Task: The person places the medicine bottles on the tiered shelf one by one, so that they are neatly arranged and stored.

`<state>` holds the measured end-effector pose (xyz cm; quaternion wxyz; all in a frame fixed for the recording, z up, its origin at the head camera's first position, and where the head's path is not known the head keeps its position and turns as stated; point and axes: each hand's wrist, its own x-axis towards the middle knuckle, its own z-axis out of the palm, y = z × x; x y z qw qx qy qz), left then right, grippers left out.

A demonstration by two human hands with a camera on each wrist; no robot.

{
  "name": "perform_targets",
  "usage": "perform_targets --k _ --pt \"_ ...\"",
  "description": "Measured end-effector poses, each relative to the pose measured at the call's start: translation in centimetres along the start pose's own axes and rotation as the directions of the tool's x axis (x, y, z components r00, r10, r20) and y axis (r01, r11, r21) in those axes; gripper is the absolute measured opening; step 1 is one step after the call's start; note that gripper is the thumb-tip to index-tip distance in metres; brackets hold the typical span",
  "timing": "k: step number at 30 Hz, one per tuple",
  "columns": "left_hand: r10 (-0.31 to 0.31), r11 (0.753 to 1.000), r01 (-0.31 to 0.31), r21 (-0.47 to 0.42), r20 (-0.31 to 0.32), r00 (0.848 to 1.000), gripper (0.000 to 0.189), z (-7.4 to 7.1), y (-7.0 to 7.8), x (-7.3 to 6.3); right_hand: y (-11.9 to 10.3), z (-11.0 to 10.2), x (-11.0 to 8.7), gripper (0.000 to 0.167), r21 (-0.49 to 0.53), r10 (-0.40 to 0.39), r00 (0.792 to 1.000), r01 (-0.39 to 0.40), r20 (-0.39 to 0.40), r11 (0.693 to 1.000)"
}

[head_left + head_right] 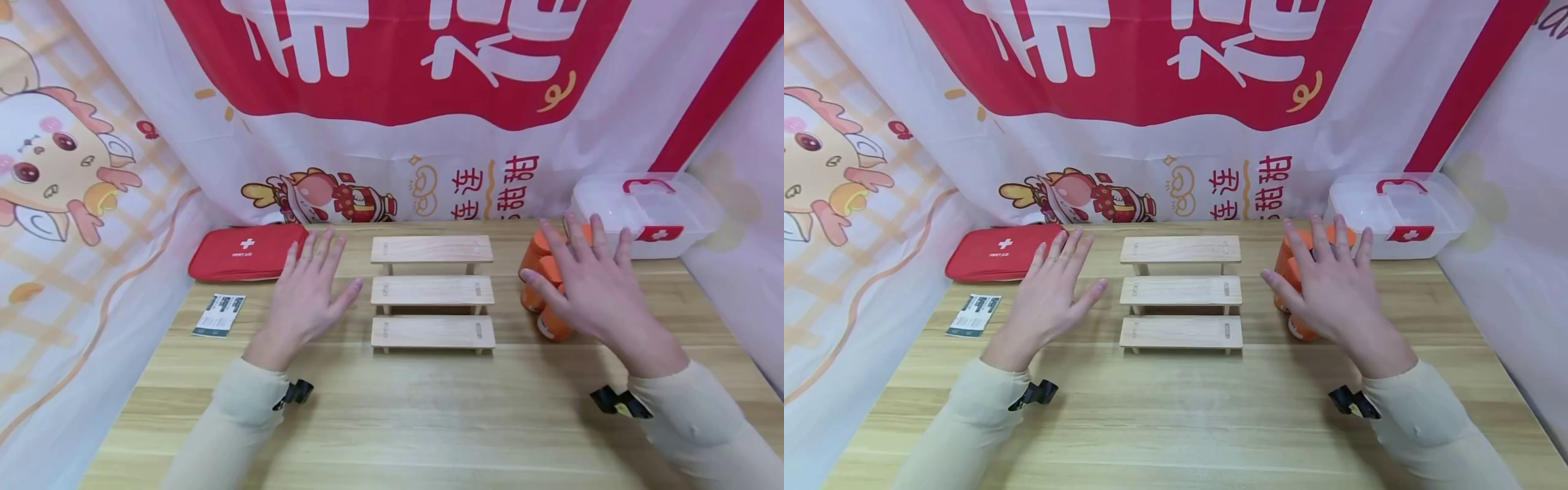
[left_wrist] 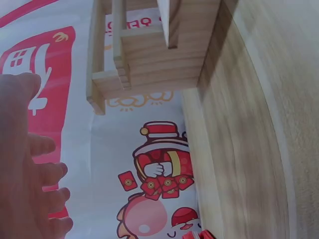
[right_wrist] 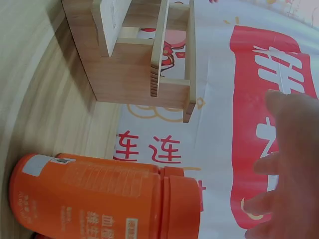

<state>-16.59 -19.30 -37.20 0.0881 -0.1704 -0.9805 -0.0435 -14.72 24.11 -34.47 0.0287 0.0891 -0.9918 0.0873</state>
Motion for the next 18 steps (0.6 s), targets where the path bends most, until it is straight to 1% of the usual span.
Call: perform_targets --k 2,5,8,10,12,14,16,18 --pt "0.007 1.000 -0.008 -0.016 -0.009 1.000 0.087 -0.3 0.1 -0.1 0.3 -0.1 -0.2 0.098 0.018 -0.010 1.000 0.010 -0.026 1.000" --pt "0.016 0.998 -0.018 -0.067 -0.035 0.999 0.085 -0.8 0.3 -0.3 0.7 -0.3 -0.6 0.093 0.063 -0.026 0.996 0.031 -0.087 0.998" --pt "0.016 0.989 -0.027 -0.146 -0.074 0.997 0.083 -1.3 0.4 -0.6 1.3 -0.4 -0.9 0.090 0.122 -0.022 0.990 0.039 -0.138 0.992" --pt "-0.002 0.976 -0.018 -0.217 -0.090 0.996 0.081 -1.6 0.4 -0.9 1.6 -0.5 -1.2 0.086 0.169 -0.001 0.985 0.031 -0.174 0.985" --pt "-0.019 0.958 -0.010 -0.288 -0.098 0.995 0.079 -1.7 0.5 -1.0 2.0 -0.5 -1.5 0.080 0.229 0.028 0.977 0.021 -0.210 0.973" --pt "-0.041 0.929 0.001 -0.369 -0.100 0.994 0.076 -1.7 0.5 -1.1 2.4 -0.5 -1.9 0.073 0.290 0.061 0.963 0.019 -0.263 0.957" --pt "-0.059 0.896 0.011 -0.443 -0.094 0.994 0.072 -1.7 0.5 -1.1 2.8 -0.3 -2.2 0.066 0.335 0.087 0.939 0.032 -0.334 0.942" --pt "-0.072 0.862 0.022 -0.507 -0.079 0.994 0.068 -1.7 0.4 -1.1 3.3 0.0 -2.5 0.059 0.370 0.100 0.907 0.065 -0.410 0.927"
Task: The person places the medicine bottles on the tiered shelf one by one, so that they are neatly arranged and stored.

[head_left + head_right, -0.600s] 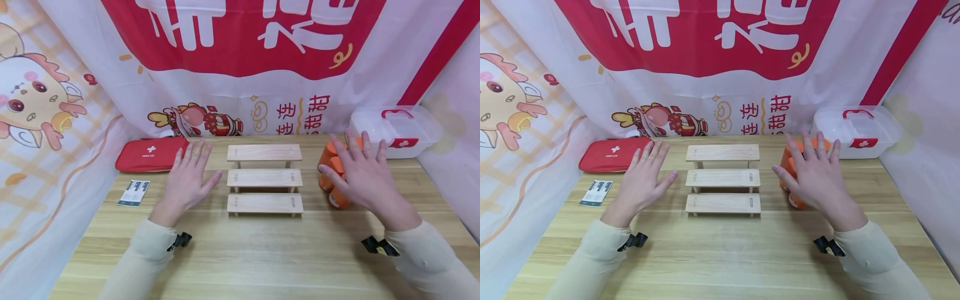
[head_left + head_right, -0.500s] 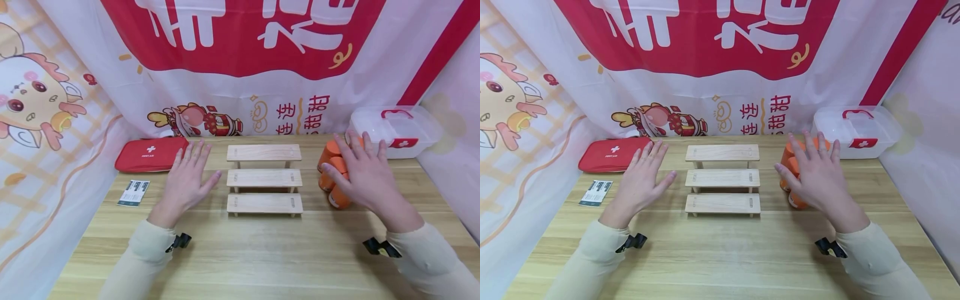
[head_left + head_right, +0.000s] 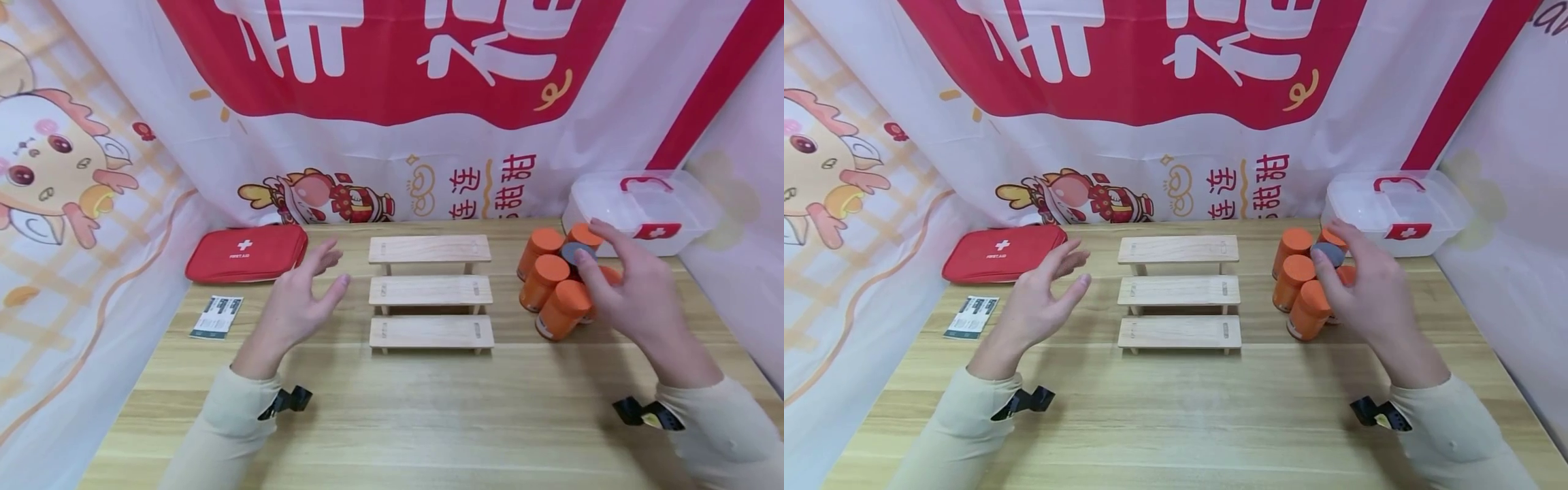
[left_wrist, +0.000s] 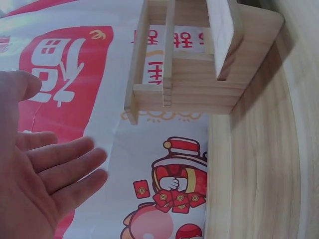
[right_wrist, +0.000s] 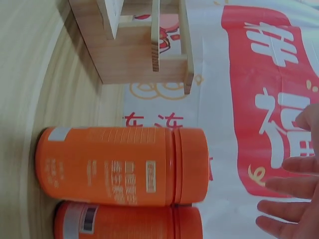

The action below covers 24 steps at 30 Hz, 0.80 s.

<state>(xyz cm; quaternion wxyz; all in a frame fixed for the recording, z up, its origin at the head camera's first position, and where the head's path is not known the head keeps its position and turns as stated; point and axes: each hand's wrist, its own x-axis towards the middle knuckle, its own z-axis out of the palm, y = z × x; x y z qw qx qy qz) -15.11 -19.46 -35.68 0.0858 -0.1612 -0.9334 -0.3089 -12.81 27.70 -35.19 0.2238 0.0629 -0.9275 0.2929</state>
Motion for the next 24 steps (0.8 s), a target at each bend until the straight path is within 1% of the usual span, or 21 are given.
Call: perform_targets --k 3,4,6,8,10,13,15,17,19,24 --pt "-0.021 0.996 0.023 -0.083 0.029 0.999 0.064 -0.1 -0.1 -0.1 0.7 -0.1 -0.4 0.048 0.049 0.000 0.996 0.004 -0.088 0.999" --pt "-0.023 0.994 0.028 -0.108 0.042 0.999 0.062 -0.1 -0.2 -0.1 1.0 -0.2 -0.5 0.045 0.069 0.011 0.995 -0.004 -0.098 0.998" --pt "-0.022 0.988 0.032 -0.152 0.061 0.998 0.057 0.0 -0.3 -0.2 1.6 -0.4 -0.8 0.043 0.105 0.053 0.994 -0.043 -0.091 0.994" --pt "-0.024 0.981 0.039 -0.189 0.079 0.997 0.051 0.1 -0.5 -0.4 2.1 -0.6 -1.1 0.042 0.119 0.101 0.993 -0.093 -0.068 0.989" --pt "-0.040 0.975 0.061 -0.214 0.102 0.994 0.046 0.2 -0.6 -0.5 2.8 -0.6 -1.4 0.044 0.129 0.135 0.990 -0.129 -0.044 0.983" --pt "-0.070 0.972 0.102 -0.212 0.156 0.985 0.039 0.5 -1.0 -0.6 3.8 -0.6 -1.9 0.047 0.149 0.168 0.985 -0.163 -0.026 0.975" --pt "-0.076 0.972 0.116 -0.203 0.199 0.977 0.036 0.7 -1.3 -0.7 4.5 -0.6 -2.2 0.048 0.170 0.184 0.983 -0.180 -0.010 0.969" --pt "-0.073 0.973 0.122 -0.197 0.238 0.968 0.035 1.1 -1.7 -0.8 5.1 -0.7 -2.5 0.051 0.189 0.191 0.982 -0.190 0.013 0.963" --pt "-0.058 0.972 0.116 -0.204 0.268 0.962 0.034 1.4 -2.1 -0.8 5.7 -0.7 -2.8 0.054 0.194 0.193 0.980 -0.197 0.041 0.961" --pt "-0.031 0.963 0.114 -0.245 0.318 0.948 0.034 2.2 -2.9 -1.1 6.9 -0.4 -3.7 0.060 0.185 0.201 0.972 -0.222 0.123 0.957"
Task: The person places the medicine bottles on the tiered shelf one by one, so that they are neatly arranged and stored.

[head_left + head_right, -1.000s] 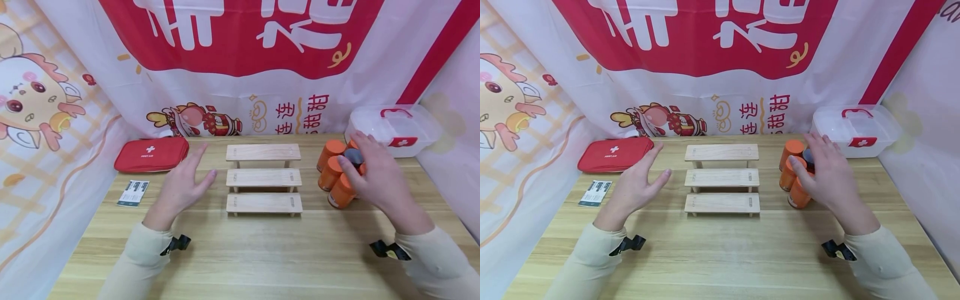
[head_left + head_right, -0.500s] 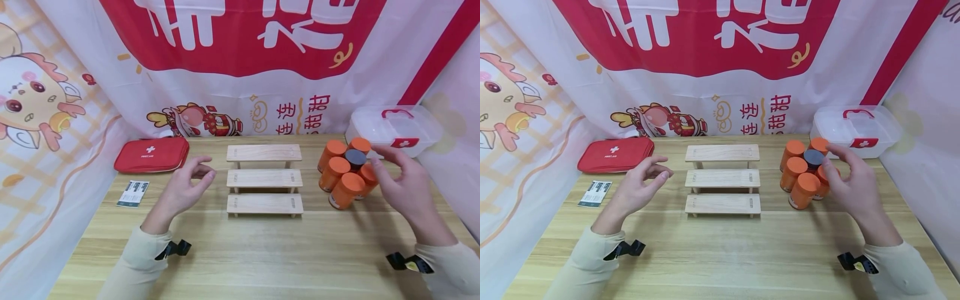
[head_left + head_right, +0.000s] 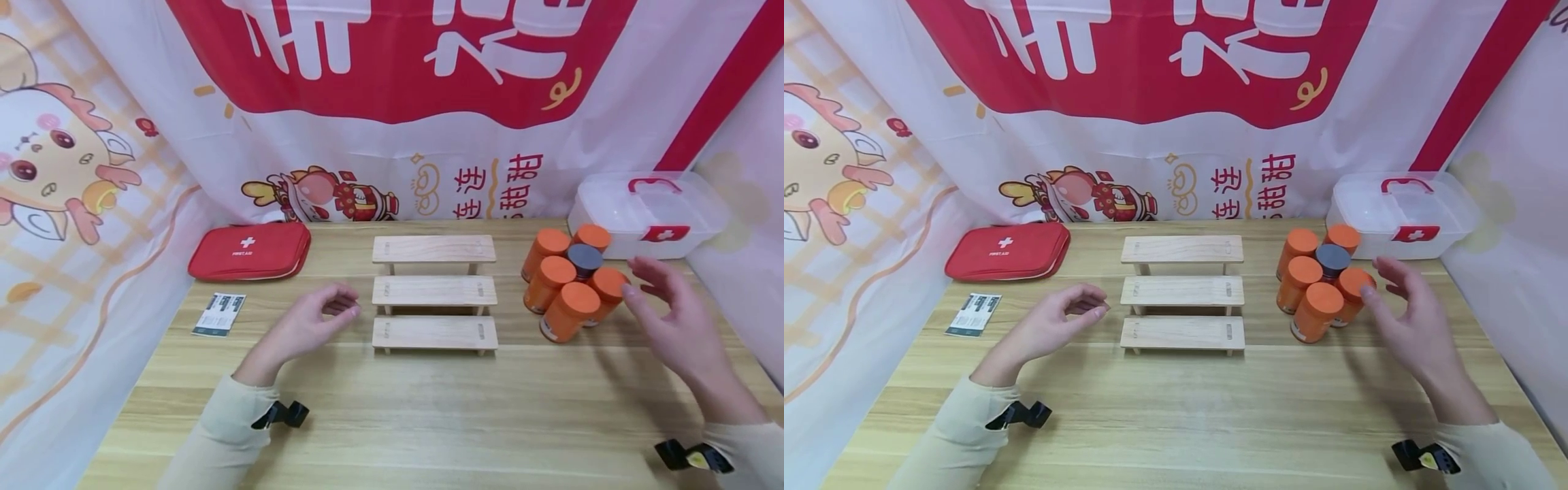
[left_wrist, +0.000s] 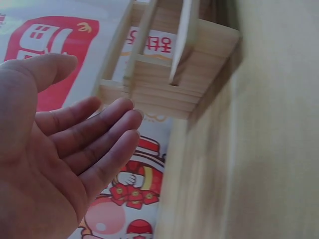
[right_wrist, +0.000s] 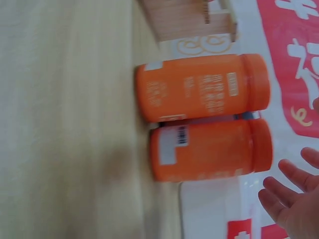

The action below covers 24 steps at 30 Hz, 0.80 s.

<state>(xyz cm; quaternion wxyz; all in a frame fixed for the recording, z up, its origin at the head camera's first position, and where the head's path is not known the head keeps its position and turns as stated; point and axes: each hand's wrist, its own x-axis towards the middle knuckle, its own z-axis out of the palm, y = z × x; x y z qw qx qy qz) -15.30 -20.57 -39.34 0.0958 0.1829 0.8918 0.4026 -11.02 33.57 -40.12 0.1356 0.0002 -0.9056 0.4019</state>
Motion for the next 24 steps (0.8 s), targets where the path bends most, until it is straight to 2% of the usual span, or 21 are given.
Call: perform_targets --k 7,15,20,24 --pt "-0.012 1.000 0.014 -0.022 0.099 0.995 0.040 1.1 -1.3 0.0 1.4 0.5 -0.9 0.062 0.063 -0.016 1.000 0.015 0.017 0.998" --pt "-0.005 0.998 0.016 -0.066 0.164 0.986 0.049 2.0 -1.8 0.3 2.6 0.9 -1.5 0.067 0.104 -0.009 1.000 0.006 0.028 0.995" --pt "-0.020 0.996 0.037 -0.082 0.202 0.979 0.057 2.5 -1.9 0.5 3.2 1.2 -1.6 0.073 0.111 0.030 0.997 -0.038 0.072 0.993" --pt "-0.010 0.993 0.036 -0.109 0.230 0.973 0.059 3.0 -2.1 0.7 3.6 1.3 -1.4 0.077 0.110 0.094 0.989 -0.107 0.117 0.988"
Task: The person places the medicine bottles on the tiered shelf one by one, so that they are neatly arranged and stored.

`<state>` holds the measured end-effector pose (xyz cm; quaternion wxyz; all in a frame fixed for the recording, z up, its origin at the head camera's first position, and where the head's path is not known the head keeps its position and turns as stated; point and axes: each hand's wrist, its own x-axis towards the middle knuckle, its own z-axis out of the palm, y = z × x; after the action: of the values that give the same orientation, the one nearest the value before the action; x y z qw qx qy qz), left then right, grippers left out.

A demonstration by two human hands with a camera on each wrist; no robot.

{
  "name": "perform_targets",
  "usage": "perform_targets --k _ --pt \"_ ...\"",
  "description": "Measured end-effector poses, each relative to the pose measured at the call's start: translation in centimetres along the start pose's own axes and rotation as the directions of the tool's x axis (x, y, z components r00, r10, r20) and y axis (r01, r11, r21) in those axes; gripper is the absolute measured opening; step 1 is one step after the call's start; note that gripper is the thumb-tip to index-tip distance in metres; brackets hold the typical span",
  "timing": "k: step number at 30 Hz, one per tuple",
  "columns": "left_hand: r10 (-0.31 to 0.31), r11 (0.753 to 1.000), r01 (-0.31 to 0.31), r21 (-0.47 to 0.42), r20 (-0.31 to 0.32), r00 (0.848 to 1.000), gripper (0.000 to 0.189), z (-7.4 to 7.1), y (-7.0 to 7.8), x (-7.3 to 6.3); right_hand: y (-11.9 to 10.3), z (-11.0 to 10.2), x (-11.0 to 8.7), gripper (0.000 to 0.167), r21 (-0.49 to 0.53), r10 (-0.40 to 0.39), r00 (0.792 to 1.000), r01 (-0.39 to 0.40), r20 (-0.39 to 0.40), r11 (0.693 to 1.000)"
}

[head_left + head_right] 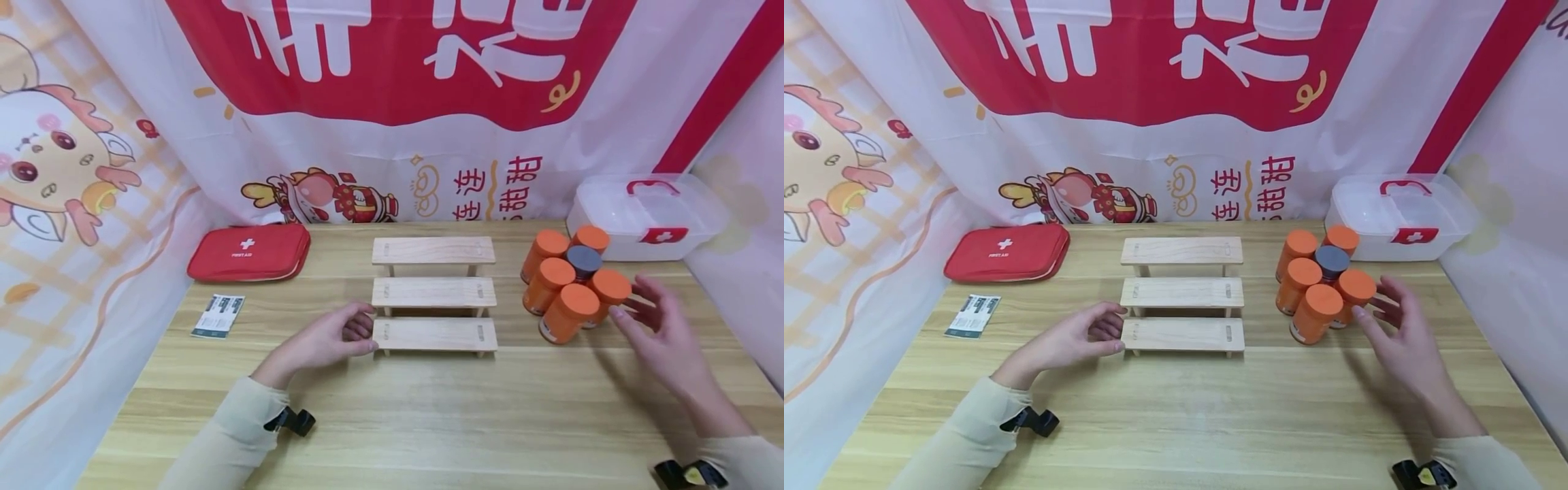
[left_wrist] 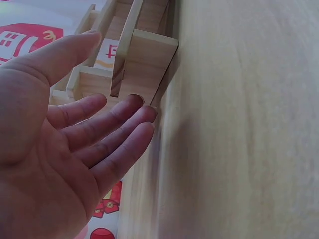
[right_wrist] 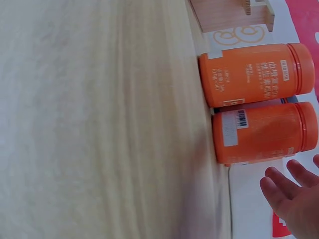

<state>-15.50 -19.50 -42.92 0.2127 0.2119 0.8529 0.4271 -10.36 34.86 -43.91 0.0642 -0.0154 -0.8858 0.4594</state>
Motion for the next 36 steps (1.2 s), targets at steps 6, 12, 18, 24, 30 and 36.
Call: perform_targets --k 6,12,18,24,30,36 --pt "0.017 1.000 -0.017 0.008 0.023 1.000 0.056 0.1 -0.2 0.4 0.5 0.2 0.6 0.080 0.010 0.049 0.998 -0.049 0.029 0.999" --pt "0.009 0.999 -0.010 0.039 0.020 1.000 0.055 0.2 -0.2 0.3 0.8 0.4 1.1 0.077 0.019 0.023 0.998 -0.024 0.051 1.000" --pt "0.003 0.999 -0.003 0.042 0.018 1.000 0.055 0.2 -0.2 0.3 0.9 0.6 1.5 0.081 -0.004 0.085 0.992 -0.085 0.098 0.996" --pt "0.006 0.999 -0.007 0.039 0.019 1.000 0.054 0.2 -0.2 0.4 1.0 0.6 1.8 0.079 -0.023 0.114 0.988 -0.112 0.106 0.993" --pt "-0.002 0.998 0.002 0.061 0.015 1.000 0.053 0.3 -0.1 0.3 1.1 0.5 2.0 0.082 -0.051 0.140 0.986 -0.135 0.090 0.989" --pt "-0.007 0.998 0.007 0.066 0.013 1.000 0.053 0.3 0.0 0.2 1.0 0.4 2.2 0.083 -0.066 0.135 0.988 -0.130 0.080 0.989"
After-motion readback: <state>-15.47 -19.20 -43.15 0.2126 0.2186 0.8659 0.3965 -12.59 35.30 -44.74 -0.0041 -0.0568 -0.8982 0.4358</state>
